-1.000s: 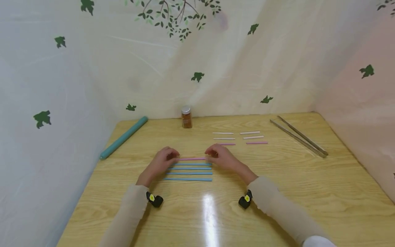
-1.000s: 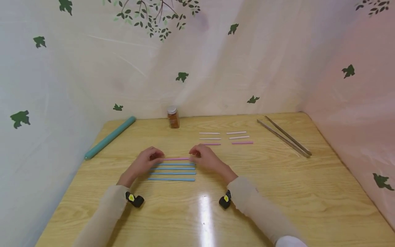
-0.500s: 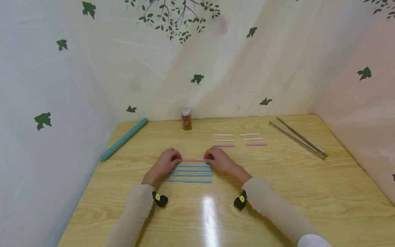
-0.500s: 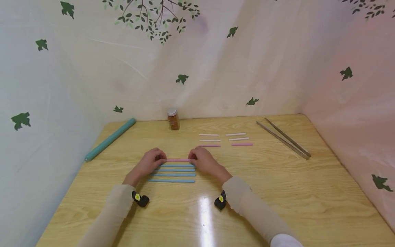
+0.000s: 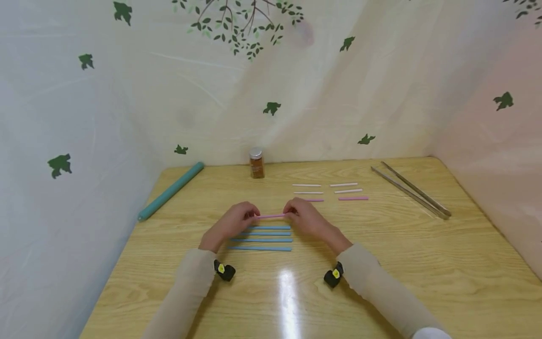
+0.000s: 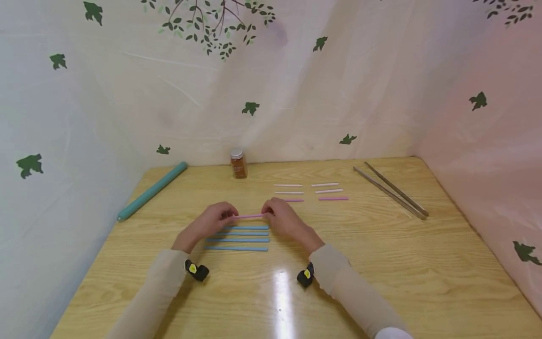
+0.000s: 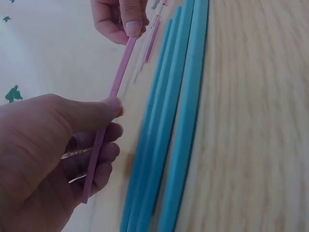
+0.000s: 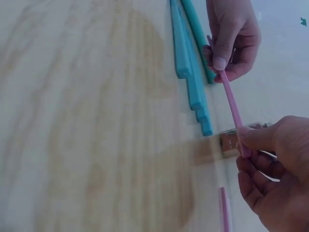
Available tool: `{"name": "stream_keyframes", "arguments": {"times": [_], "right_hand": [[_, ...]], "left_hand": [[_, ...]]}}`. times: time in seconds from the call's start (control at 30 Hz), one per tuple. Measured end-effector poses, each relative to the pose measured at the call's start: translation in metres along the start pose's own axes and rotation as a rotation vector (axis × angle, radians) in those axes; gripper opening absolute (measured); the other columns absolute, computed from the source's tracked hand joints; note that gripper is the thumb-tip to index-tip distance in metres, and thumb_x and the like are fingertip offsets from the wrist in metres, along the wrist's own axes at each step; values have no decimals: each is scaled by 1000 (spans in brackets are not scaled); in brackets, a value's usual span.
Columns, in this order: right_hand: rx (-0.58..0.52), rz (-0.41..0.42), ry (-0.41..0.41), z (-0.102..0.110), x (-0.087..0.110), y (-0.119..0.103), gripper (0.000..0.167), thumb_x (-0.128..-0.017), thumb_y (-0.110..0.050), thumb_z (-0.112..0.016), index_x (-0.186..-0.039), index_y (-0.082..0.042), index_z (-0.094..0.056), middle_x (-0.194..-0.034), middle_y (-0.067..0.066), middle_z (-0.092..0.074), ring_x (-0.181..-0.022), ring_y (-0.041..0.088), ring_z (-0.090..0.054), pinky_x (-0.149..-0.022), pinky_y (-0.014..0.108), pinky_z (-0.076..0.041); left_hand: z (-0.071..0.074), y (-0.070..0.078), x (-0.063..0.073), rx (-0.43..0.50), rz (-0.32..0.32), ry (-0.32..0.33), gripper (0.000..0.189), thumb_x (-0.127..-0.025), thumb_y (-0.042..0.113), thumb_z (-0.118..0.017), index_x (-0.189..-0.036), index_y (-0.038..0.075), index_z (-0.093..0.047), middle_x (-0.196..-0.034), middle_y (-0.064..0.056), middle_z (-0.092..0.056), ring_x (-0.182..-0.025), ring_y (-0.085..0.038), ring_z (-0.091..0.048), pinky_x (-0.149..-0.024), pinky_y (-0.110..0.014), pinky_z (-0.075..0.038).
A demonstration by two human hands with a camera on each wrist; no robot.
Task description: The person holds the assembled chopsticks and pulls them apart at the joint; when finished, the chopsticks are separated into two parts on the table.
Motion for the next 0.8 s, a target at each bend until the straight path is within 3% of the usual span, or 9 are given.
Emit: {"name": "stream_keyframes", "arguments": {"times": [0.13, 0.4, 0.8], "right_hand": [[14, 14, -11, 5, 0, -4, 11, -95, -14, -60, -102, -9, -67, -95, 1, -61, -88, 15, -56, -80, 32, -49], [8, 142, -13, 0, -5, -15, 19, -92, -17, -65, -107, -6, -67, -92, 2, -61, -85, 13, -55, -75, 27, -49], [19, 144, -15, -4, -5, -19, 9, -94, -19, -62, -96, -12, -68, -84, -3, -58, -75, 10, -50, -66, 24, -45]], "left_hand": [[-1, 9, -5, -46, -25, -4, 12, -94, 15, -61, -99, 8, -69, -87, -1, -61, -78, -11, -54, -72, -28, -47], [-6, 27, -13, -46, -106, -3, 11, -94, 15, -60, -96, 8, -68, -88, -2, -61, -80, -12, -56, -73, -27, -49], [-7, 32, -15, -38, -109, -1, 11, -95, 15, -60, -97, 8, -68, -88, -1, -60, -78, -10, -54, -72, -25, -48]]}}
Point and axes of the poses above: each hand's wrist, its own x-axis away from the middle knuckle, its own z-axis out of the back of the hand, y = z × x, the point moved 10 cm from there along -x, towards the middle knuckle
